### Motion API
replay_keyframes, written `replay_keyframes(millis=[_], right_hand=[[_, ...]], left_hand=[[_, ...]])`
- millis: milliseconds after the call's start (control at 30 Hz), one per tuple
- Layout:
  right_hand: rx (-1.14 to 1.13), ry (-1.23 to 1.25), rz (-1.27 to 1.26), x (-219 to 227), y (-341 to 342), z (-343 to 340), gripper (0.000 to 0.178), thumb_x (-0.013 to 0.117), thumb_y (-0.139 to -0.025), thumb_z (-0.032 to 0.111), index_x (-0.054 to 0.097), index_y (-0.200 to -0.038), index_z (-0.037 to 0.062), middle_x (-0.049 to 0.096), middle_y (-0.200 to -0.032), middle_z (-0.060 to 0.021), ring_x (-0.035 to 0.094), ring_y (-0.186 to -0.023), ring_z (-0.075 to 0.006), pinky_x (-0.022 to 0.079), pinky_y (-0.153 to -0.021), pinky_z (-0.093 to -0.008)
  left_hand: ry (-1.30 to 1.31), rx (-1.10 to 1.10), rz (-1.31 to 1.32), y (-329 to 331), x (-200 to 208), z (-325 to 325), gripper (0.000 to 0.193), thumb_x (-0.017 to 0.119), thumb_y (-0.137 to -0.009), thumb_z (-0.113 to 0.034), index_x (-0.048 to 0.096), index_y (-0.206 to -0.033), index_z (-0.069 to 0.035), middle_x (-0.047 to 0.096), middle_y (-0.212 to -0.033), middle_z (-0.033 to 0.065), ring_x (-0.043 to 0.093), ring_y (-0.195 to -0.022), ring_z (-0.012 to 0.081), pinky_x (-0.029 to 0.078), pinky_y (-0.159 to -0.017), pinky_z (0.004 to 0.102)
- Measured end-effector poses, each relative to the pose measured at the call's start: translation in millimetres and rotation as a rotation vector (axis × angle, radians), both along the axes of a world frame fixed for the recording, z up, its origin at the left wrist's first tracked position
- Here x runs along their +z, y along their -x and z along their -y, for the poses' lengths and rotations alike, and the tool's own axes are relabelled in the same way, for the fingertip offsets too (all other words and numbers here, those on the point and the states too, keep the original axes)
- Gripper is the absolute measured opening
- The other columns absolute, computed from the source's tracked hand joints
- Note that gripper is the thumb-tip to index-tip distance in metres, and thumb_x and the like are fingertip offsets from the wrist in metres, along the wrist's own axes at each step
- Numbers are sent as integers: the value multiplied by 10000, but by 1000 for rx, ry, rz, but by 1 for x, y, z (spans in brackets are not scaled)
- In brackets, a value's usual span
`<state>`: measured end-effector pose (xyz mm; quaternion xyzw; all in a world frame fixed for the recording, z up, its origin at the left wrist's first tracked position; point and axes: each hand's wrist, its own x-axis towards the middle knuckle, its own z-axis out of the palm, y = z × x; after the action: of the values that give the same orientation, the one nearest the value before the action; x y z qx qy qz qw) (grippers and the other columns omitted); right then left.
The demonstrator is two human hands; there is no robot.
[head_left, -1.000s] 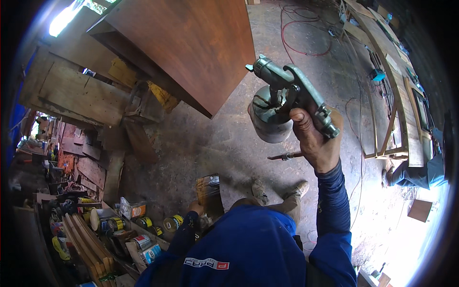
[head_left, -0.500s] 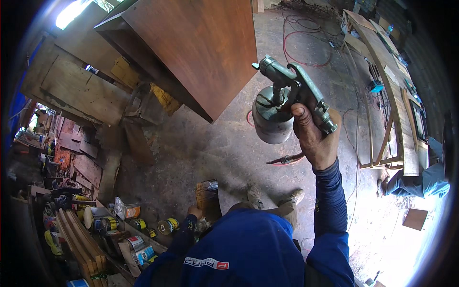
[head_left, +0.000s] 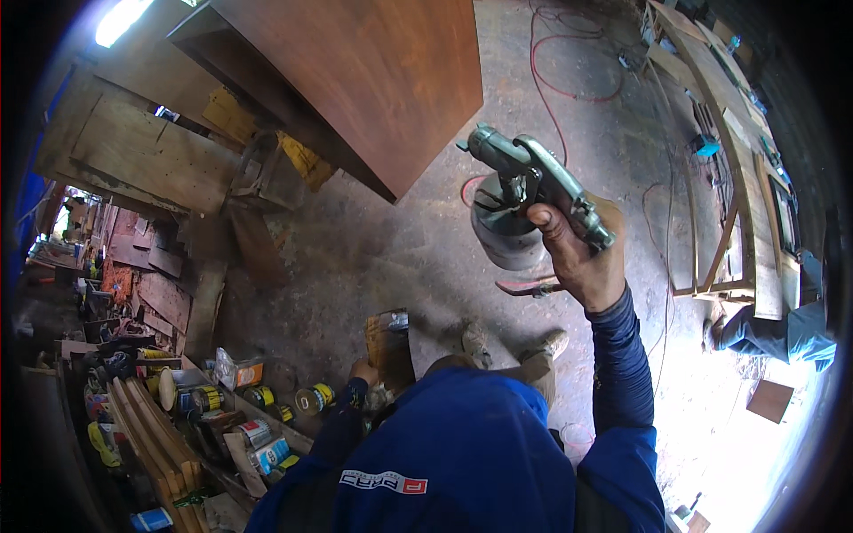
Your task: Apply a spray finish to a wooden cabinet using a pneumatic spray gun and wiping with a cloth.
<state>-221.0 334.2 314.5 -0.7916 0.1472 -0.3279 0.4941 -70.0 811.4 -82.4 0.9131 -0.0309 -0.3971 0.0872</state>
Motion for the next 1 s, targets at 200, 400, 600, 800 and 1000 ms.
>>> replay_keyframes(millis=[200, 400, 600, 800, 1000], right_hand=[[-63, -115, -108, -58, 4, 2, 312, 754, -872, 256, 708, -998, -25, 668, -719, -95, 579, -631, -130, 475, -603, -289], [-270, -57, 56, -35, 15, 9, 387, 766, -858, 322, 693, -980, -38, 621, -664, -64, 552, -571, -138, 439, -542, -286], [-180, -41, 466, 13, 9, 11, 606, 576, -951, 547, 554, -1182, -13, 659, -854, -52, 375, -502, -36, 275, -450, -209], [-152, 125, -17, 3, 20, 39, 328, 740, -893, 297, 696, -977, -17, 616, -677, -85, 555, -623, -113, 451, -580, -279], [-159, 127, -152, 12, 33, 57, 302, 751, -885, 269, 686, -900, -26, 595, -652, -83, 489, -602, -107, 432, -558, -296]], left_hand=[[-42, -50, 40, -2, -25, -24, 292, 606, -826, -191, 693, -1011, 18, 686, -1020, 258, 641, -950, 447, 510, -830, 483], [-6, -157, 96, -1, -29, -36, 283, 639, -814, -123, 688, -1032, 50, 708, -949, 232, 684, -878, 385, 524, -750, 435], [110, 16, 78, -6, -35, -30, 317, 614, -831, -221, 700, -985, 43, 685, -1001, 277, 649, -979, 436, 507, -850, 482], [58, -36, 24, -6, -13, 22, 328, 601, -851, -236, 700, -1015, 29, 685, -1040, 261, 656, -996, 396, 506, -865, 465], [47, 40, -27, 7, -19, 64, 351, 594, -859, -300, 716, -1017, -11, 702, -998, 233, 668, -967, 391, 515, -845, 454]])
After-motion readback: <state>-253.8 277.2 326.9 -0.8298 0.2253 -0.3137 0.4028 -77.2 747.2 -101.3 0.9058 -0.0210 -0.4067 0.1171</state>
